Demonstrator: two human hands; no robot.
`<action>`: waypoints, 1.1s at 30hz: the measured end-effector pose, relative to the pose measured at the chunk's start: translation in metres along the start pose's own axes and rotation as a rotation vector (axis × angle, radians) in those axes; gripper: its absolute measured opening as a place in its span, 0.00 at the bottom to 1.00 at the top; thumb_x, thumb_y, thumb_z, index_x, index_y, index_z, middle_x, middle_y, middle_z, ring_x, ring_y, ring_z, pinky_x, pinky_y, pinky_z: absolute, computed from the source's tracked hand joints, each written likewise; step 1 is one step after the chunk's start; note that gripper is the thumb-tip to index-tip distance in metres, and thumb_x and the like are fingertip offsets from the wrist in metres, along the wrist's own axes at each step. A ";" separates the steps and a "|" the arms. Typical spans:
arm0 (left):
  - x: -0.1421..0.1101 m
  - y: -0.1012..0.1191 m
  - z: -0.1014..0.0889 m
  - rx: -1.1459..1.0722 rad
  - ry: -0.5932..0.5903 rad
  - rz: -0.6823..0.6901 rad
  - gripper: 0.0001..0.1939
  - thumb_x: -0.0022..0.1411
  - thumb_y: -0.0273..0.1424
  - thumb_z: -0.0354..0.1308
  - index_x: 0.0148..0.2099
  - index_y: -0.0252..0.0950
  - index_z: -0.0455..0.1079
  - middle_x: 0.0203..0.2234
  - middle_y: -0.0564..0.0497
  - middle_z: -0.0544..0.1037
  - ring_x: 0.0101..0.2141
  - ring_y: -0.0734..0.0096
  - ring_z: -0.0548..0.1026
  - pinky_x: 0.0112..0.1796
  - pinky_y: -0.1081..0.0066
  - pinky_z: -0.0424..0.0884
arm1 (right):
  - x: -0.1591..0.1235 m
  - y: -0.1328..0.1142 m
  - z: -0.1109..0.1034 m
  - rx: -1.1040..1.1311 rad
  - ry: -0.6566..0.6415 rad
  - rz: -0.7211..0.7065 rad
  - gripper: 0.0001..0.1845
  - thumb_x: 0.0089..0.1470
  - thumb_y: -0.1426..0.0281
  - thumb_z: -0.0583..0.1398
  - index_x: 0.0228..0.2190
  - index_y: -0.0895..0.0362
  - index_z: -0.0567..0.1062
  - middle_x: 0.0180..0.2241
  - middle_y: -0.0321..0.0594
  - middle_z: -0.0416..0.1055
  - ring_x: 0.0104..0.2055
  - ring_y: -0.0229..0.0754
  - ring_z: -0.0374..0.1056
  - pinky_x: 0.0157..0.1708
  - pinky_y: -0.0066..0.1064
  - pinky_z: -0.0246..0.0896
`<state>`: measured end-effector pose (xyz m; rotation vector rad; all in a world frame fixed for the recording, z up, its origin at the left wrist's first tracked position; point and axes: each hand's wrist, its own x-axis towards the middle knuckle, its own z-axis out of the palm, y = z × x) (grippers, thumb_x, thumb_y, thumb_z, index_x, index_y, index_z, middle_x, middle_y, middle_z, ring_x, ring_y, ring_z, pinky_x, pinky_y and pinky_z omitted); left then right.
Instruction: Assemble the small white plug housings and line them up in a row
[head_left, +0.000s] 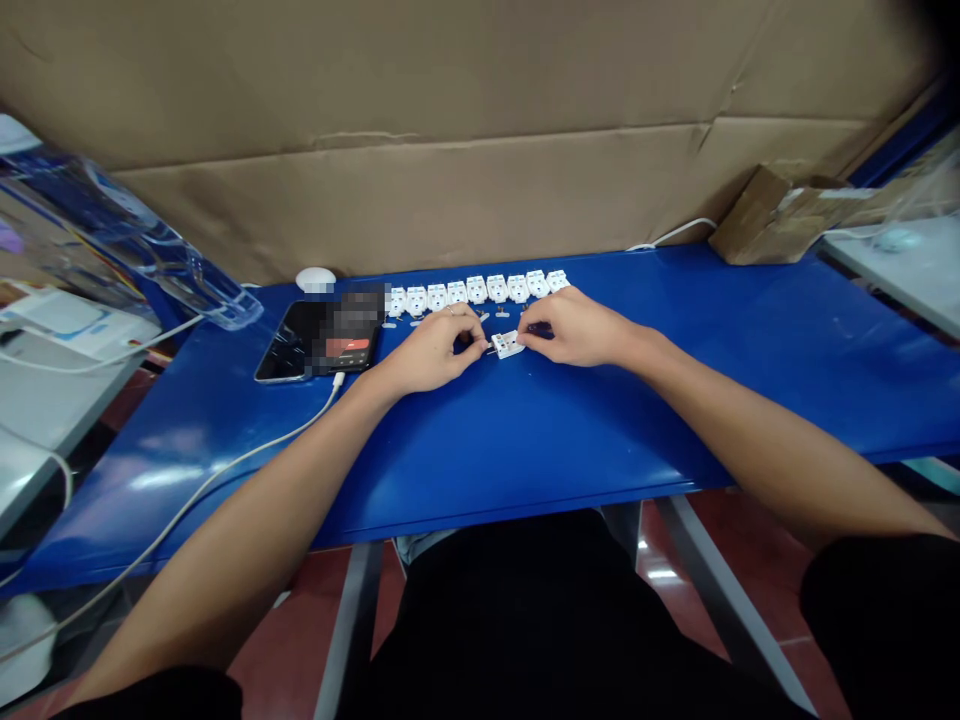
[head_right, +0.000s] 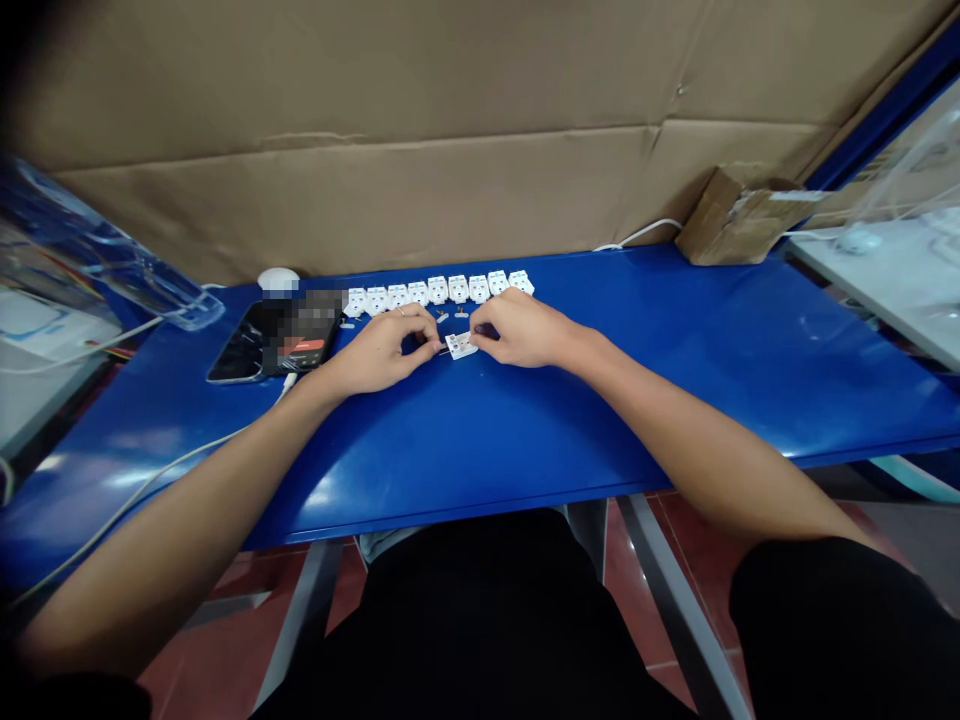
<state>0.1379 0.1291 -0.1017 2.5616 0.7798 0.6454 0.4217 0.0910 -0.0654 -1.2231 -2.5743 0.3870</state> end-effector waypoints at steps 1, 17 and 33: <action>0.000 0.000 0.000 0.001 -0.001 0.004 0.10 0.80 0.34 0.60 0.42 0.39 0.78 0.44 0.45 0.81 0.45 0.60 0.80 0.49 0.59 0.77 | 0.000 0.000 0.000 -0.023 -0.012 -0.007 0.14 0.71 0.69 0.60 0.34 0.54 0.84 0.35 0.43 0.83 0.36 0.45 0.72 0.44 0.41 0.60; -0.003 0.007 -0.009 0.119 -0.033 0.116 0.09 0.83 0.32 0.56 0.48 0.39 0.76 0.52 0.41 0.79 0.50 0.56 0.80 0.54 0.56 0.79 | -0.002 0.002 0.003 -0.383 -0.085 -0.148 0.18 0.76 0.77 0.53 0.50 0.60 0.83 0.48 0.53 0.82 0.41 0.48 0.69 0.43 0.41 0.60; -0.003 0.005 -0.008 0.150 -0.033 0.076 0.09 0.83 0.33 0.55 0.48 0.39 0.75 0.49 0.43 0.80 0.47 0.57 0.80 0.50 0.58 0.77 | -0.002 -0.006 0.002 -0.267 -0.095 -0.065 0.12 0.77 0.73 0.55 0.43 0.57 0.79 0.44 0.51 0.79 0.42 0.49 0.70 0.43 0.41 0.61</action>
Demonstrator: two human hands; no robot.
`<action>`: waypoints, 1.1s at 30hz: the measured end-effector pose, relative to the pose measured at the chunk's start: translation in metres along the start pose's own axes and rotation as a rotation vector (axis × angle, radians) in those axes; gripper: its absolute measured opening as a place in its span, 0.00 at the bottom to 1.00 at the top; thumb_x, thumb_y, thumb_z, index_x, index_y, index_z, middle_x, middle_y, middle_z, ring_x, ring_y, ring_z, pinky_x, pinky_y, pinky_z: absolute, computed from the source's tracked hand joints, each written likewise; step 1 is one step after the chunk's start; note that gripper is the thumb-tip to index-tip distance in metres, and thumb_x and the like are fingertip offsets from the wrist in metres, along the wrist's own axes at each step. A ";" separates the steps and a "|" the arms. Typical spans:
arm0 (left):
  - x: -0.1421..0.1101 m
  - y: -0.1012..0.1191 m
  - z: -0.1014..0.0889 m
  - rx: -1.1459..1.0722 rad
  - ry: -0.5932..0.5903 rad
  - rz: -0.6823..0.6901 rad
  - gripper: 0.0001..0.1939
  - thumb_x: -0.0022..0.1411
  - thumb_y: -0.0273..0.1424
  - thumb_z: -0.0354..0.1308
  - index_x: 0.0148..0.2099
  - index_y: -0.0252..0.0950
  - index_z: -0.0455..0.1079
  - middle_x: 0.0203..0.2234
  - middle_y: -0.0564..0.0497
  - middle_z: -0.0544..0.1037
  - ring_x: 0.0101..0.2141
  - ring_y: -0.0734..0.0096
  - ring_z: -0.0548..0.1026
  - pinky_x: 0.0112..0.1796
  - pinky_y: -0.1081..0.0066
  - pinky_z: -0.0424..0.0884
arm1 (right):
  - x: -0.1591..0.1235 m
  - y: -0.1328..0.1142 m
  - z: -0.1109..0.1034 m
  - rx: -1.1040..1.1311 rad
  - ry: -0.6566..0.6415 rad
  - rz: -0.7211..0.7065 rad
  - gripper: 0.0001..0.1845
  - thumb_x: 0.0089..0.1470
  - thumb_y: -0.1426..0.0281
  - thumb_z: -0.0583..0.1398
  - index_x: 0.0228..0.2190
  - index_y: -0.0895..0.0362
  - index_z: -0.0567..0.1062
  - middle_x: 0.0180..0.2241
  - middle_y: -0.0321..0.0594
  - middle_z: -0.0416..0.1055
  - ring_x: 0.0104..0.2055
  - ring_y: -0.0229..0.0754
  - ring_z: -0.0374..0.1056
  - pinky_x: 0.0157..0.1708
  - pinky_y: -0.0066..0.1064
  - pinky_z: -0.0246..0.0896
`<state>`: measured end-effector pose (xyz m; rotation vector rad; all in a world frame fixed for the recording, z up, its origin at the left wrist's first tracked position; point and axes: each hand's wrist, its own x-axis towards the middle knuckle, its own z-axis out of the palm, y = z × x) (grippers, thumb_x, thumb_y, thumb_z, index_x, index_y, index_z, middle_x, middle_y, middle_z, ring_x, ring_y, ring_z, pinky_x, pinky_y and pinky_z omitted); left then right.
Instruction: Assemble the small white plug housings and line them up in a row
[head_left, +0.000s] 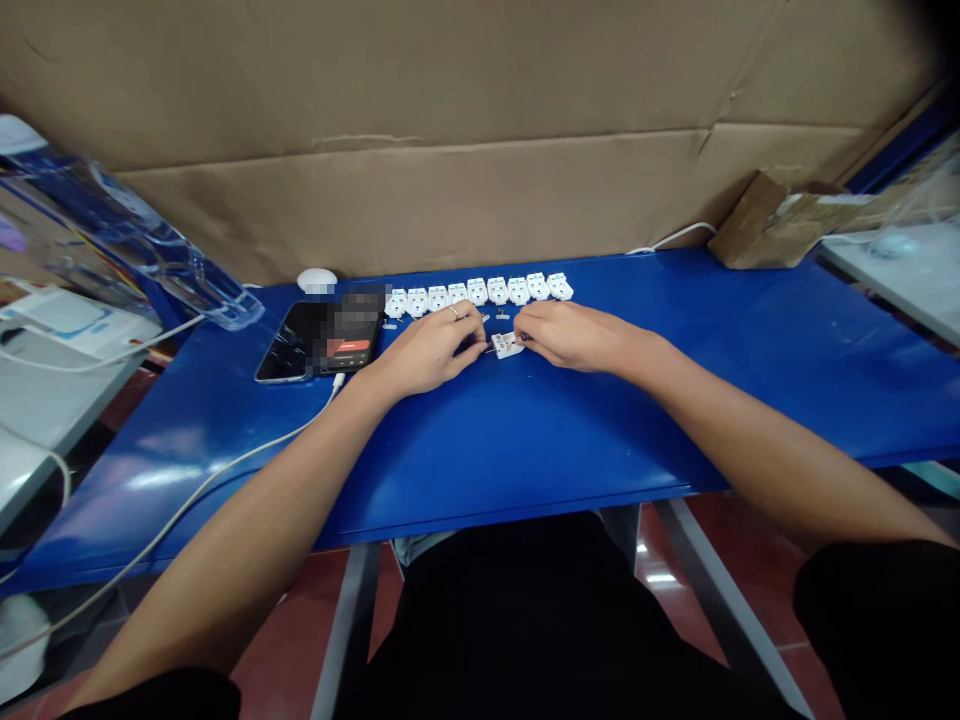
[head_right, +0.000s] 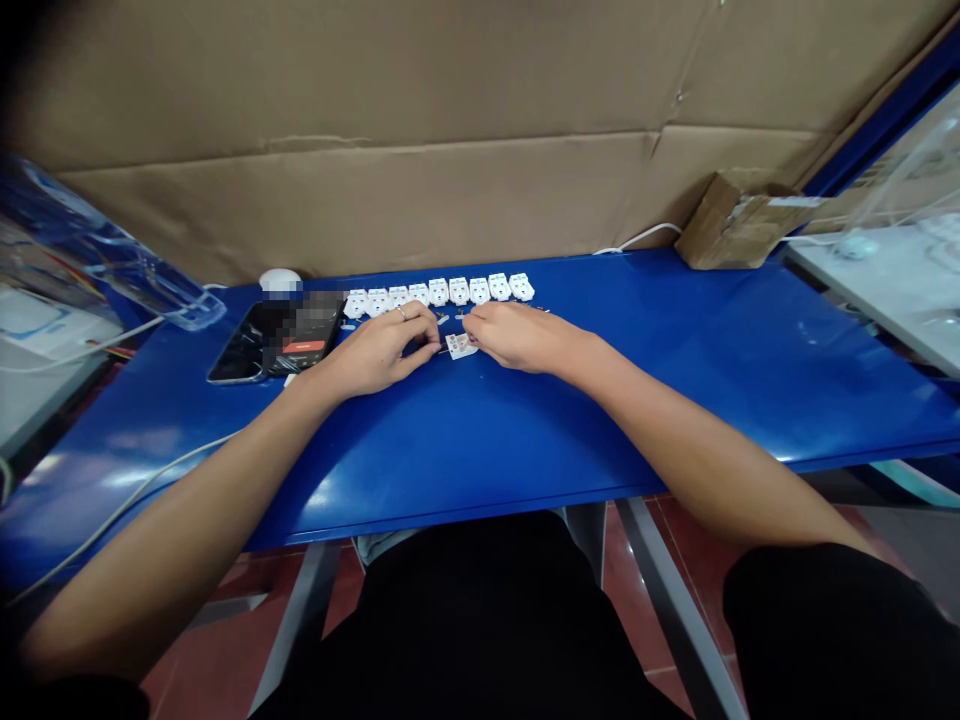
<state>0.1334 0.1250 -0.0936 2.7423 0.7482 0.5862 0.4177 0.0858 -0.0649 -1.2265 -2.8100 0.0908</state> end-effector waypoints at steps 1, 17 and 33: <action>0.000 0.000 0.000 0.000 0.001 0.003 0.09 0.83 0.33 0.55 0.48 0.39 0.75 0.48 0.43 0.80 0.46 0.58 0.80 0.49 0.58 0.77 | 0.000 -0.001 0.000 -0.001 -0.006 -0.001 0.12 0.76 0.75 0.54 0.44 0.57 0.78 0.44 0.51 0.79 0.42 0.49 0.70 0.43 0.41 0.61; 0.001 0.001 -0.001 0.010 -0.022 -0.027 0.08 0.84 0.33 0.54 0.48 0.40 0.73 0.47 0.44 0.81 0.48 0.56 0.80 0.52 0.57 0.75 | 0.000 0.002 0.000 -0.100 0.002 -0.046 0.14 0.76 0.78 0.53 0.45 0.60 0.80 0.44 0.52 0.80 0.41 0.48 0.70 0.43 0.40 0.62; -0.001 -0.002 0.001 0.032 -0.024 -0.029 0.08 0.84 0.35 0.56 0.50 0.40 0.75 0.46 0.45 0.83 0.48 0.56 0.81 0.50 0.58 0.74 | 0.000 0.007 0.002 0.059 0.090 -0.109 0.11 0.72 0.77 0.59 0.42 0.58 0.82 0.41 0.47 0.81 0.42 0.47 0.72 0.45 0.38 0.63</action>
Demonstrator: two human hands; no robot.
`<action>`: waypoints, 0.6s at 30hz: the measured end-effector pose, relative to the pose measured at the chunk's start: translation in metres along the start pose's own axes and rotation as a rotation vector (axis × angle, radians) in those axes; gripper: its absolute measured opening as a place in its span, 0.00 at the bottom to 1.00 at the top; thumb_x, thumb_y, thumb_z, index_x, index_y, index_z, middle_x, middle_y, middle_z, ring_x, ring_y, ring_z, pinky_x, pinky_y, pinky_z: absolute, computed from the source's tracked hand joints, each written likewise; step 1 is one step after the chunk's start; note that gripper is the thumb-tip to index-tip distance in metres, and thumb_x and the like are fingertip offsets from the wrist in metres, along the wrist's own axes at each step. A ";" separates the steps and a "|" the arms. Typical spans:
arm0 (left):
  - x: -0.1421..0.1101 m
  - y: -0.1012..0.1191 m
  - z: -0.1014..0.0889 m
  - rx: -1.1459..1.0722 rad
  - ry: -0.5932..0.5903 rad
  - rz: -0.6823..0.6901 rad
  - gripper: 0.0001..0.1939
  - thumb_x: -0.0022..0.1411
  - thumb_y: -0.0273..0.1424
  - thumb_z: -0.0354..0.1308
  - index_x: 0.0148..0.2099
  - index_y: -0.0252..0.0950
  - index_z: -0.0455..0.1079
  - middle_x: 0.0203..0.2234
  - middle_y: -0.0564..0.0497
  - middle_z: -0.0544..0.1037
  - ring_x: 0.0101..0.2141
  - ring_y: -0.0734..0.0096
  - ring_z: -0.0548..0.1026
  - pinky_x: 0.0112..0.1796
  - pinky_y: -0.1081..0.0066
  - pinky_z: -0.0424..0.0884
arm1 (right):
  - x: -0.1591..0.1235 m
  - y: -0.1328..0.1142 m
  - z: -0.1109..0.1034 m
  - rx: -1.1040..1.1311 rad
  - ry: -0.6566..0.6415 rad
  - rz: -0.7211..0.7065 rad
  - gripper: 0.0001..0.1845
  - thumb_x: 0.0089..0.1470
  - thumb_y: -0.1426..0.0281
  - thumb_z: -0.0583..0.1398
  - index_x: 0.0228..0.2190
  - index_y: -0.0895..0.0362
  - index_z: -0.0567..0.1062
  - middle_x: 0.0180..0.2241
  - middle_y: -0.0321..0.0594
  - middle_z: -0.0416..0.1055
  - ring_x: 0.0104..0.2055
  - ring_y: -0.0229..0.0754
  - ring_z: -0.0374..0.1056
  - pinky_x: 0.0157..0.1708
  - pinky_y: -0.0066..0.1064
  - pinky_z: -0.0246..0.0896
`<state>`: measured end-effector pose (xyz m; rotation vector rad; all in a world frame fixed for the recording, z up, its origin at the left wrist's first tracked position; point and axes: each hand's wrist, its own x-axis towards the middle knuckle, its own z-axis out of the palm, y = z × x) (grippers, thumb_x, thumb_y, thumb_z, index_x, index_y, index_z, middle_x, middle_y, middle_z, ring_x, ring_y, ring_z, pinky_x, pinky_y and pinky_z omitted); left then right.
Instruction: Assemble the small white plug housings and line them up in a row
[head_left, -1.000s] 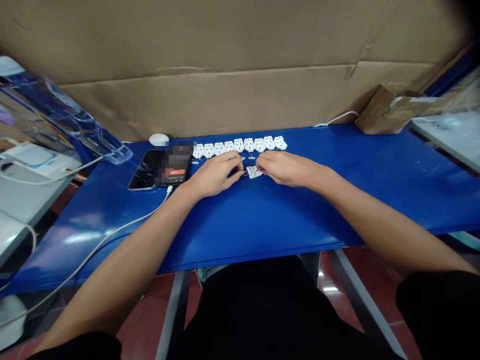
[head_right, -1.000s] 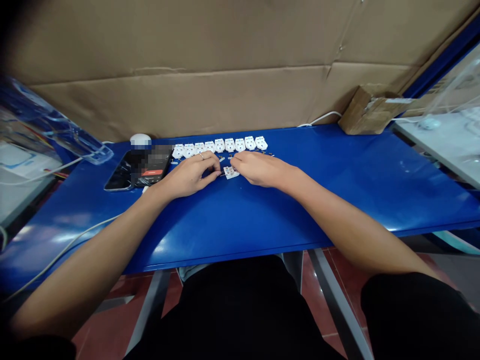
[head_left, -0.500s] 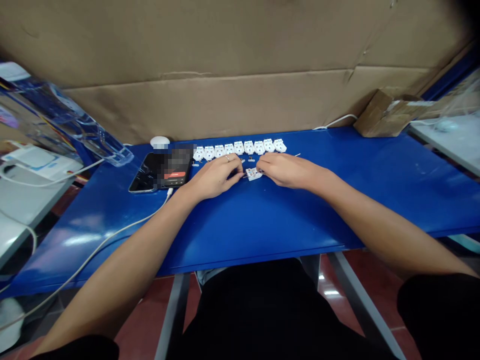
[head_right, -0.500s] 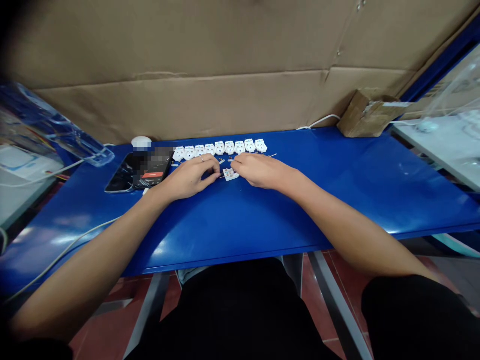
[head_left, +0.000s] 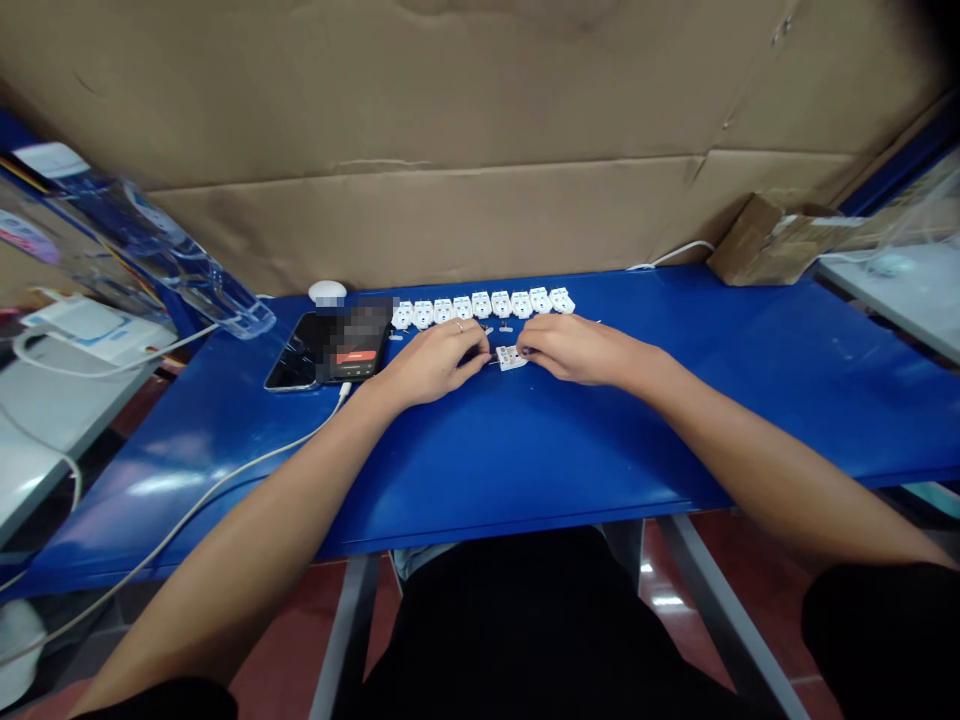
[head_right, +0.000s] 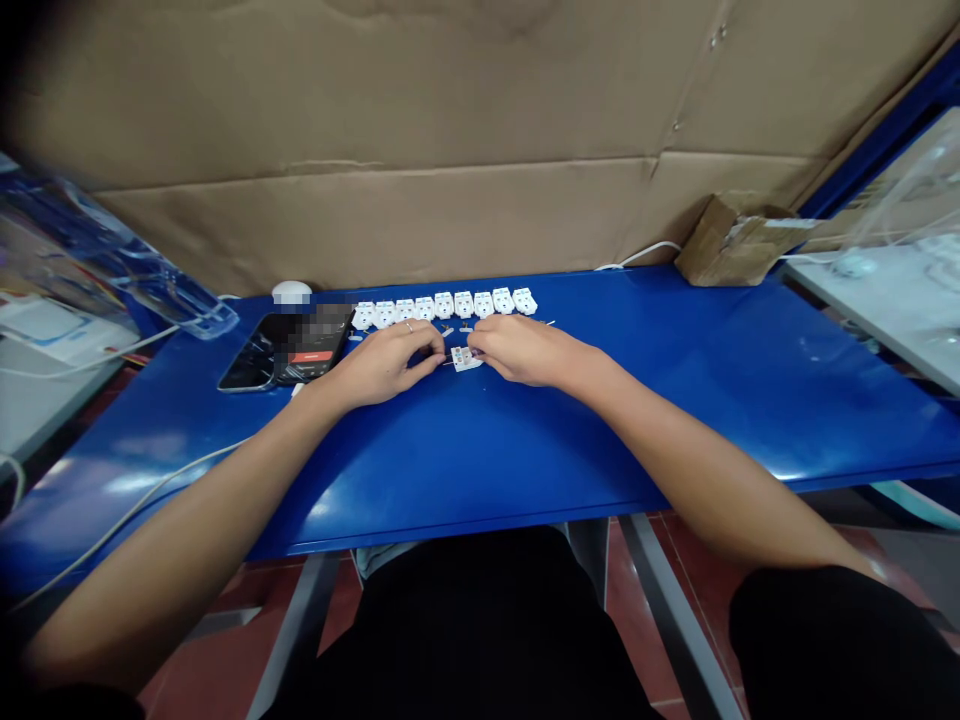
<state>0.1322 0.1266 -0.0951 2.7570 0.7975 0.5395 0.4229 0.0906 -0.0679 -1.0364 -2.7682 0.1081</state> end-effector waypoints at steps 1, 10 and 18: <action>0.000 0.000 0.000 0.001 -0.001 0.000 0.09 0.84 0.35 0.55 0.50 0.40 0.75 0.46 0.45 0.83 0.48 0.56 0.81 0.51 0.58 0.74 | 0.000 -0.001 0.000 -0.007 0.002 0.003 0.11 0.73 0.77 0.59 0.42 0.58 0.82 0.41 0.48 0.81 0.43 0.47 0.73 0.45 0.39 0.63; 0.002 0.004 -0.002 0.001 0.001 -0.007 0.09 0.84 0.34 0.55 0.48 0.40 0.75 0.45 0.44 0.83 0.47 0.56 0.81 0.51 0.57 0.76 | 0.000 -0.008 -0.006 -0.105 -0.061 0.128 0.15 0.78 0.71 0.57 0.41 0.58 0.82 0.41 0.51 0.82 0.43 0.51 0.75 0.43 0.41 0.61; 0.001 0.009 -0.003 -0.011 -0.003 -0.080 0.08 0.82 0.35 0.57 0.50 0.40 0.77 0.45 0.45 0.84 0.47 0.56 0.82 0.50 0.57 0.76 | -0.001 -0.012 -0.010 -0.202 -0.104 0.090 0.16 0.75 0.78 0.55 0.44 0.61 0.83 0.45 0.54 0.83 0.45 0.51 0.73 0.42 0.41 0.59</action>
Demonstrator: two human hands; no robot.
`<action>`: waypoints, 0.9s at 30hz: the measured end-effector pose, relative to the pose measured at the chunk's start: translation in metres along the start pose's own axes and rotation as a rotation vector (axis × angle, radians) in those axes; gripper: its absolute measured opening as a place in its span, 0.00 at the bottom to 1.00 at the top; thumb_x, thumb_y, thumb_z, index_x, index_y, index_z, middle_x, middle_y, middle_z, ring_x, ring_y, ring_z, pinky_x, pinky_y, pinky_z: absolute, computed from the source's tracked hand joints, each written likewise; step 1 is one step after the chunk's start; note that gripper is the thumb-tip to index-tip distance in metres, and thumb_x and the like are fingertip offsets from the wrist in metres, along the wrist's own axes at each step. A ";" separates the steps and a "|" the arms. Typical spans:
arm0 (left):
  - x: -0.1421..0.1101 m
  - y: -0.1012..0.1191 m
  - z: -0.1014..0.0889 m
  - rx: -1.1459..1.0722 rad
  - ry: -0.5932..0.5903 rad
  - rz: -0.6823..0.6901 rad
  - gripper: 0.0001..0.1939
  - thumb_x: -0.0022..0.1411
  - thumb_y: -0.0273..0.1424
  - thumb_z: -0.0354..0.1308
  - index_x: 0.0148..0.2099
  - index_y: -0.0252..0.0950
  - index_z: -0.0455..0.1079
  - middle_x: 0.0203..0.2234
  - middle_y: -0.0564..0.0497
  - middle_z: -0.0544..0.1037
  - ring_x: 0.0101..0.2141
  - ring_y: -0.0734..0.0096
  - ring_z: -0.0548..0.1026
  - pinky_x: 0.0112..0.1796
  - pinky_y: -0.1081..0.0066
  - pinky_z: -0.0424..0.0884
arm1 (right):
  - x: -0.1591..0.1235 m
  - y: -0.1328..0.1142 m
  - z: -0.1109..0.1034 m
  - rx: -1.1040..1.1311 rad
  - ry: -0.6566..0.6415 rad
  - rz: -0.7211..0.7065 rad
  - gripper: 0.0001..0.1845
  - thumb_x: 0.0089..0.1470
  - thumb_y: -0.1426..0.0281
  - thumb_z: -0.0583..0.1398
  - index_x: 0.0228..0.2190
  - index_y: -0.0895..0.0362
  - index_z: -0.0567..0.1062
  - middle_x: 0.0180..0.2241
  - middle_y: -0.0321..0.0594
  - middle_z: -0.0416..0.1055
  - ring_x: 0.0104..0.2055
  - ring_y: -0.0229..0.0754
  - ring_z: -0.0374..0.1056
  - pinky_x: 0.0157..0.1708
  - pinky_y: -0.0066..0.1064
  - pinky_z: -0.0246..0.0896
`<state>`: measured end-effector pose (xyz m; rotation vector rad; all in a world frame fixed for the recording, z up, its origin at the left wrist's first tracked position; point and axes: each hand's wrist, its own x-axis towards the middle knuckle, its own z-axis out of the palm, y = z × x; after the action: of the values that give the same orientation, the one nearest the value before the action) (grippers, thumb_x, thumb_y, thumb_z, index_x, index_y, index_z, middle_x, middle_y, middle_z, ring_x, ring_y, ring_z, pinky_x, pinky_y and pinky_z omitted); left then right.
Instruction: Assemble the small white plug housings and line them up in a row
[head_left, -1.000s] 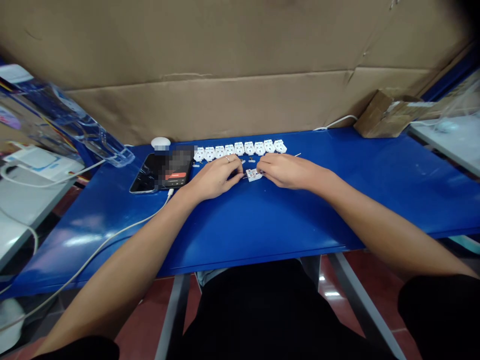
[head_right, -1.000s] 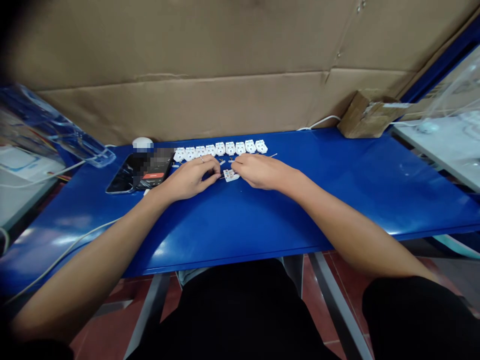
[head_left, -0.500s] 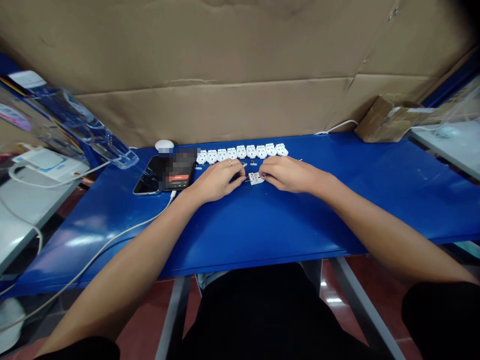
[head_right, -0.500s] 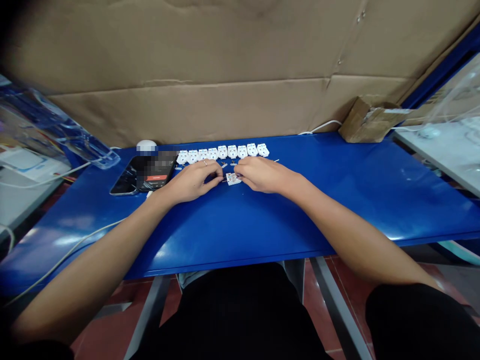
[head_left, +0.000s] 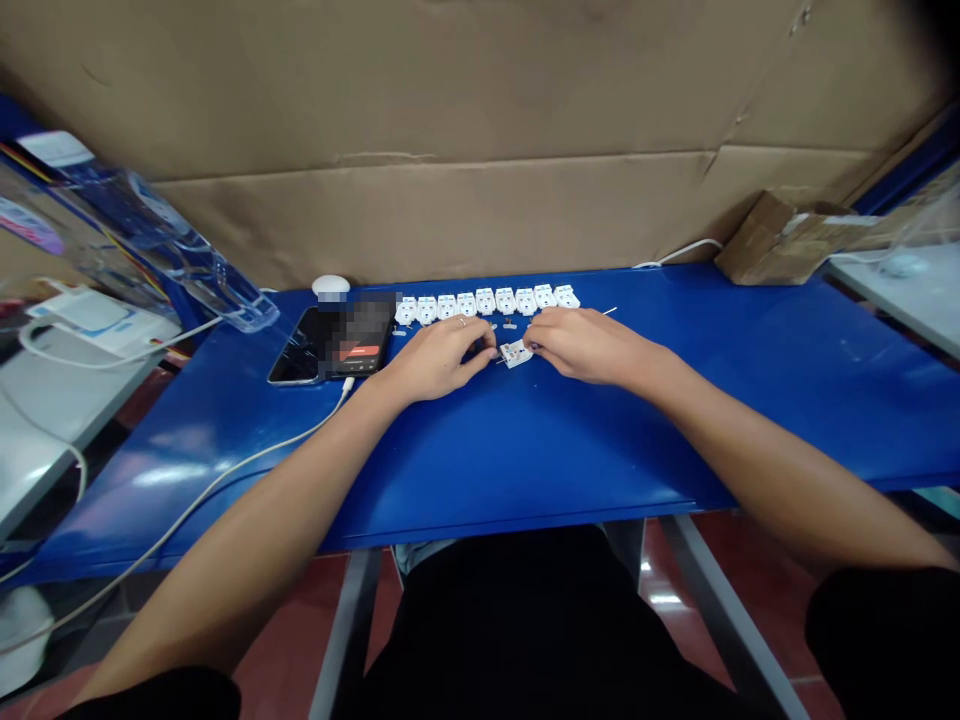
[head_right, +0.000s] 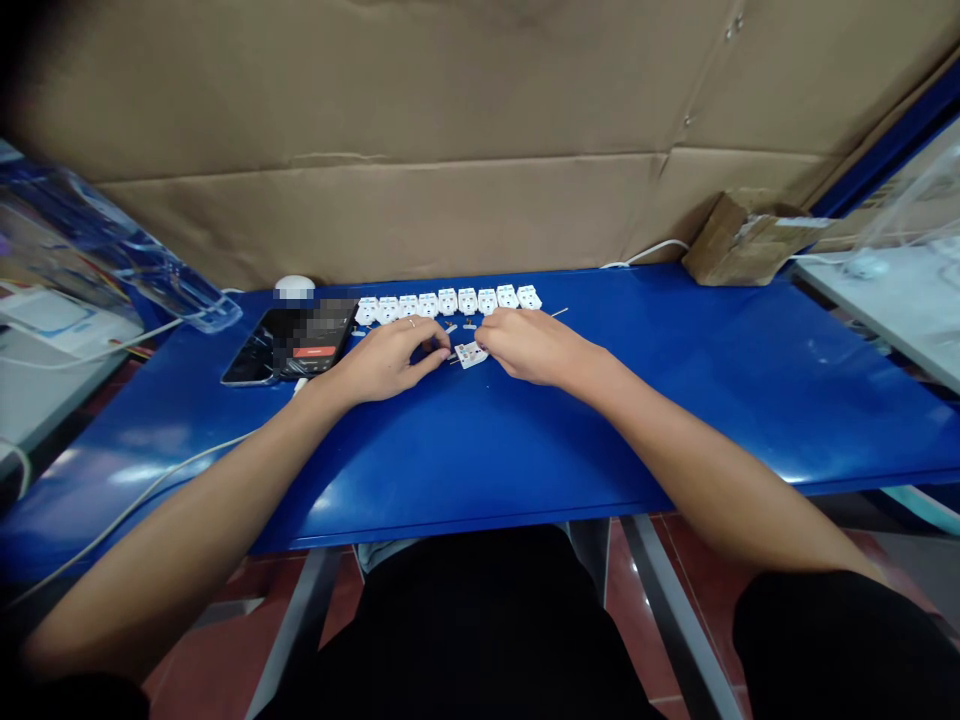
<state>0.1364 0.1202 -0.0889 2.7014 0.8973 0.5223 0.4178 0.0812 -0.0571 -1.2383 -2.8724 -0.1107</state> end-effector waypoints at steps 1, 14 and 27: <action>0.000 0.000 0.000 -0.004 0.002 0.005 0.08 0.82 0.35 0.57 0.51 0.40 0.77 0.45 0.45 0.84 0.48 0.56 0.82 0.51 0.57 0.76 | 0.000 -0.001 -0.001 -0.001 -0.005 -0.007 0.16 0.74 0.79 0.55 0.45 0.62 0.83 0.45 0.55 0.83 0.46 0.51 0.73 0.42 0.41 0.59; 0.003 0.009 0.005 -0.239 0.248 0.026 0.11 0.77 0.42 0.69 0.50 0.40 0.82 0.42 0.47 0.88 0.40 0.63 0.83 0.46 0.62 0.79 | -0.001 0.001 0.011 0.282 0.324 -0.075 0.12 0.77 0.70 0.57 0.49 0.57 0.81 0.48 0.51 0.84 0.48 0.52 0.76 0.49 0.43 0.69; 0.005 0.028 0.010 -0.567 0.254 -0.019 0.13 0.77 0.40 0.68 0.41 0.38 0.83 0.34 0.49 0.88 0.35 0.69 0.81 0.41 0.67 0.79 | 0.001 -0.010 0.011 0.398 0.495 -0.066 0.09 0.78 0.64 0.60 0.47 0.56 0.79 0.46 0.47 0.82 0.44 0.47 0.74 0.44 0.37 0.65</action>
<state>0.1596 0.1001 -0.0873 2.1415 0.6952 0.9657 0.4099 0.0760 -0.0685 -0.8902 -2.3550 0.1314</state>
